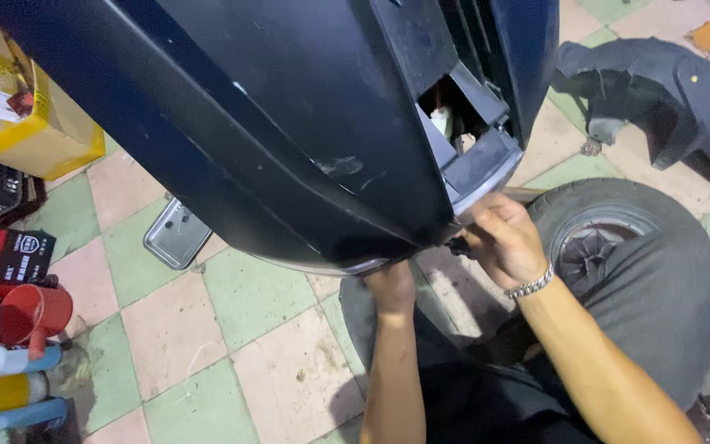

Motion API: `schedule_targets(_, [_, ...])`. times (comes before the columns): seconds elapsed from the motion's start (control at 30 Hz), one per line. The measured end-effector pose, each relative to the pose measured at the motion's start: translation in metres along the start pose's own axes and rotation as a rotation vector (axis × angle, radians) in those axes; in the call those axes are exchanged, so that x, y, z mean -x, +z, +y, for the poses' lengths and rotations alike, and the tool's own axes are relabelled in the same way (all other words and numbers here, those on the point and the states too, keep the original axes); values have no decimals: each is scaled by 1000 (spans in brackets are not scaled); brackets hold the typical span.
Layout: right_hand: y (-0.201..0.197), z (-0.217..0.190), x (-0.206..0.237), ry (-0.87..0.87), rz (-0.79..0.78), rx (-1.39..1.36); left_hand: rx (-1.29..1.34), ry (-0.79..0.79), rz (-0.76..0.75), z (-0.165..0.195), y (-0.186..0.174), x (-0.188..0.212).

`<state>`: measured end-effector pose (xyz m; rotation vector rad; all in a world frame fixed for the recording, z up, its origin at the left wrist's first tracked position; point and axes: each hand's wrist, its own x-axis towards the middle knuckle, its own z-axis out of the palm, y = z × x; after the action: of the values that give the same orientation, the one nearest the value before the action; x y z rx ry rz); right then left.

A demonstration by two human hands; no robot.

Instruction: The person assembles the front bodywork of a scooter. They attach the front fairing, connect the headlight wiring, and secure the front panel using screws and an Allen key.

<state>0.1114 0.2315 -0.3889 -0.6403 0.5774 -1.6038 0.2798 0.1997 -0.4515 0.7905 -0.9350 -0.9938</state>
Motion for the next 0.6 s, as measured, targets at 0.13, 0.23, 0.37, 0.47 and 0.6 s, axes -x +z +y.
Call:
schedule_targets(0.13, [-1,17,-7,-53,25,75,-110,66,-36,20,9,-2])
schedule_targets(0.23, [9,26,-18,-155,-16,153,-144,90,-89,19,15,-1])
schedule_targets(0.37, [33,29,-26,-192,181,279,-381,-26,17,14,26,-5])
schedule_targets(0.47, [45,30,-30,-187,241,220,-472,35,-6,17,32,-12])
schedule_targets(0.6, [40,27,-31,-337,219,463,931,-658,196,22,36,-22])
